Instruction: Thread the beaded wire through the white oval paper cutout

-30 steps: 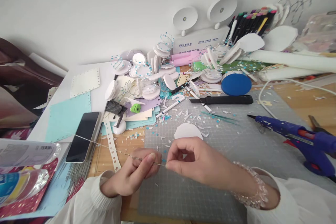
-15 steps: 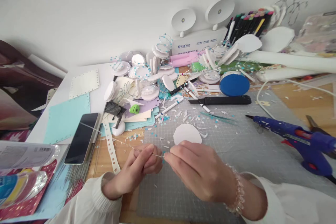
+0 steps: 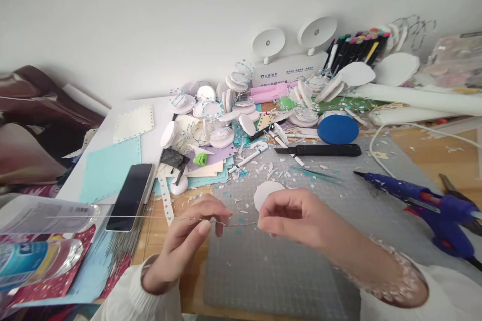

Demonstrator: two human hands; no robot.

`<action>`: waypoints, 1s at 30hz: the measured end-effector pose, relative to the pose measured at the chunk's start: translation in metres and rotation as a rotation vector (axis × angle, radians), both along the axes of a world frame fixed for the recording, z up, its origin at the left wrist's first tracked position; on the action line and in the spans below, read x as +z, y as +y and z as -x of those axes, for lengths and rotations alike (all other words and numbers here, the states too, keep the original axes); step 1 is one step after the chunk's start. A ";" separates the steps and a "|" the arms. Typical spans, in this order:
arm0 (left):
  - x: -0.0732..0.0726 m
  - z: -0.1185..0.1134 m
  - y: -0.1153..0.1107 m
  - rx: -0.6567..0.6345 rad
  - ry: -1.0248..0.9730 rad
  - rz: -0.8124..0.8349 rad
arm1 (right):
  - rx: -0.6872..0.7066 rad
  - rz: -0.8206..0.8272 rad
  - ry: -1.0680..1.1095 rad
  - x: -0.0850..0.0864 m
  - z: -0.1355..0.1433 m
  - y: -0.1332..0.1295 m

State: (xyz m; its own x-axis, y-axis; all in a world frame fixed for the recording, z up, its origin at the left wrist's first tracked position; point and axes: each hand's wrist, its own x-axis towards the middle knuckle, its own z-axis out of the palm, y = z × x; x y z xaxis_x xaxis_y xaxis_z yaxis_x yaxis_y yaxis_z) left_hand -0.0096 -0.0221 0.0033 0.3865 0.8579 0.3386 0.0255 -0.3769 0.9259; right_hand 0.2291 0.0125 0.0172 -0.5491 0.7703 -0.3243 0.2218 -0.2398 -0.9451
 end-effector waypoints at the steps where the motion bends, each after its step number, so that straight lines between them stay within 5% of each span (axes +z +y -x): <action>1: 0.002 0.001 -0.004 0.029 -0.010 -0.022 | -0.008 0.074 0.021 0.001 -0.002 -0.003; 10: 0.006 0.004 -0.039 0.209 -0.110 -0.143 | -0.068 0.390 0.046 0.004 -0.016 -0.046; 19: 0.001 0.002 -0.049 0.190 -0.223 -0.211 | -0.124 0.524 0.091 -0.002 -0.015 -0.069; 24: -0.004 -0.003 -0.052 0.275 -0.237 -0.187 | -0.113 0.372 0.030 -0.008 -0.016 -0.075; 30: -0.014 -0.010 -0.053 0.368 -0.384 -0.051 | -0.148 -0.039 -0.094 -0.012 -0.014 -0.075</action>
